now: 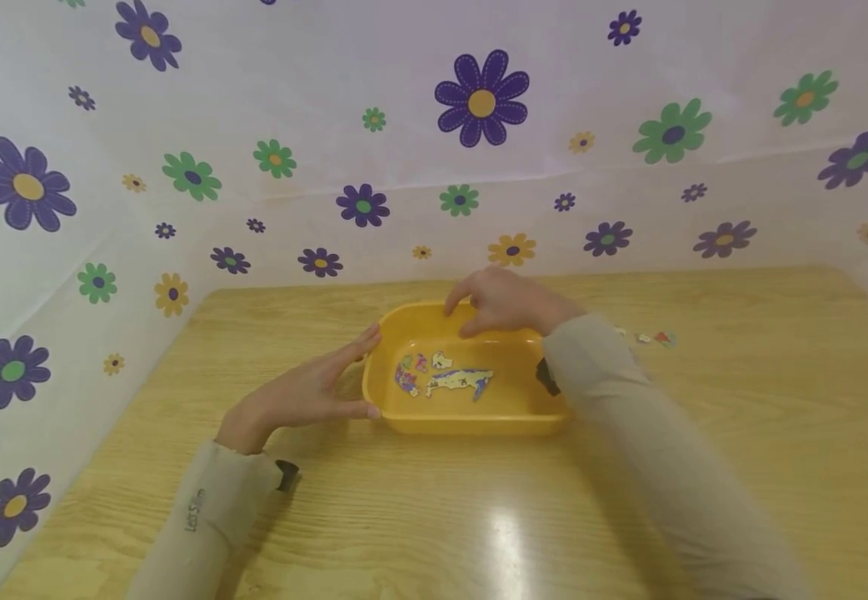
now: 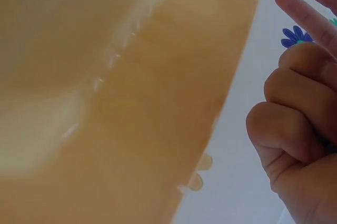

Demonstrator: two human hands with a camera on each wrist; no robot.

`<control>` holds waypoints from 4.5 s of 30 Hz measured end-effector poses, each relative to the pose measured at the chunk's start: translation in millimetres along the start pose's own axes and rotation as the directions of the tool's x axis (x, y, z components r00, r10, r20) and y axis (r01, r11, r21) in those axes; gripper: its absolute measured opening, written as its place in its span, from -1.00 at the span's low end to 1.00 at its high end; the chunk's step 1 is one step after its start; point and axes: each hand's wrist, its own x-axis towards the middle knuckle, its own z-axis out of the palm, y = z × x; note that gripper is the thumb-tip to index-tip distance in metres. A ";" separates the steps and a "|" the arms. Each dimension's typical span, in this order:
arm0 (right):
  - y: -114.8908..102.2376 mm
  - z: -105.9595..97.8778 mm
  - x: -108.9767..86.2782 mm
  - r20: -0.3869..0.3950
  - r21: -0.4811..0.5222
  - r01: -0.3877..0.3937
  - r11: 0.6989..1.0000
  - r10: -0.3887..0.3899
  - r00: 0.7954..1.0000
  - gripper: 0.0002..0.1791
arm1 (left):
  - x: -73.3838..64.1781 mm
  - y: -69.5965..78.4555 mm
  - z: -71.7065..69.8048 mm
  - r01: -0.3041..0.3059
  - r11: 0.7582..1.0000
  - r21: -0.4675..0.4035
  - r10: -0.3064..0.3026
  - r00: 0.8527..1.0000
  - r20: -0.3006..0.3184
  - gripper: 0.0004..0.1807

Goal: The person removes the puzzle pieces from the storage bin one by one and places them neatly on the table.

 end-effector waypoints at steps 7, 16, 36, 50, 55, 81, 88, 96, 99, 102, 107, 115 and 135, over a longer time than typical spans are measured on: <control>0.5 17.3 10.1 0.059 -0.045 0.041 0.998 -0.038 0.997 -0.68 | 0.1 1.0 -0.4 0.000 1.000 0.007 0.000 1.000 -0.001 0.16; 4.7 33.5 20.4 0.107 -0.069 0.098 0.993 -0.091 0.990 -0.66 | 0.2 1.2 -0.7 0.004 1.000 0.018 -0.004 1.000 0.006 0.16; 4.2 44.9 25.2 0.178 -0.116 0.000 0.993 0.021 0.984 -0.67 | 0.3 0.3 0.0 0.000 1.000 0.010 0.000 1.000 0.000 0.18; 3.4 46.0 28.9 0.181 -0.142 0.024 0.990 0.003 0.983 -0.73 | -0.4 1.4 -0.3 -0.005 1.000 0.020 0.005 1.000 0.000 0.18; 3.0 47.2 30.0 0.174 -0.153 0.013 0.988 0.014 0.985 -0.72 | -0.7 1.7 -0.5 -0.011 1.000 0.019 0.011 1.000 0.000 0.18; -9.9 16.0 20.4 0.007 -0.107 0.092 0.990 -0.091 0.996 -0.70 | -1.4 2.2 -1.1 -0.008 1.000 0.019 0.008 1.000 0.001 0.17; -8.7 5.1 11.7 -0.024 -0.107 0.075 0.991 -0.078 0.997 -0.68 | -0.7 2.1 -1.2 -0.015 1.000 0.013 0.015 1.000 0.001 0.16; -8.9 -10.9 -2.6 -0.054 -0.134 0.019 0.991 -0.027 0.998 -0.71 | -1.2 2.4 -1.6 -0.027 0.999 0.023 0.027 1.000 -0.002 0.17; -6.5 -15.2 -7.7 -0.068 -0.142 0.013 0.990 -0.023 0.997 -0.73 | -1.3 2.5 -1.6 -0.028 0.999 0.022 0.028 1.000 -0.004 0.17; -3.5 -18.4 -12.8 -0.077 -0.151 -0.016 0.988 0.004 0.997 -0.73 | -0.9 2.5 -1.1 -0.025 0.999 0.024 0.025 1.000 -0.001 0.17; 0.7 -23.0 -22.5 -0.101 -0.145 -0.063 0.987 0.049 0.994 -0.73 | -0.4 2.2 -0.6 -0.020 0.999 0.025 0.020 1.000 0.001 0.18; 3.5 -32.0 -35.6 -0.135 -0.121 -0.080 0.989 0.064 0.989 -0.74 | -1.3 1.6 -0.9 -0.030 0.999 0.025 0.030 1.000 -0.004 0.18; 23.0 -45.4 -77.0 -0.176 -0.169 -0.144 0.975 0.114 0.978 -0.72 | -0.1 -0.3 0.4 -0.022 0.999 0.026 0.022 1.000 -0.003 0.18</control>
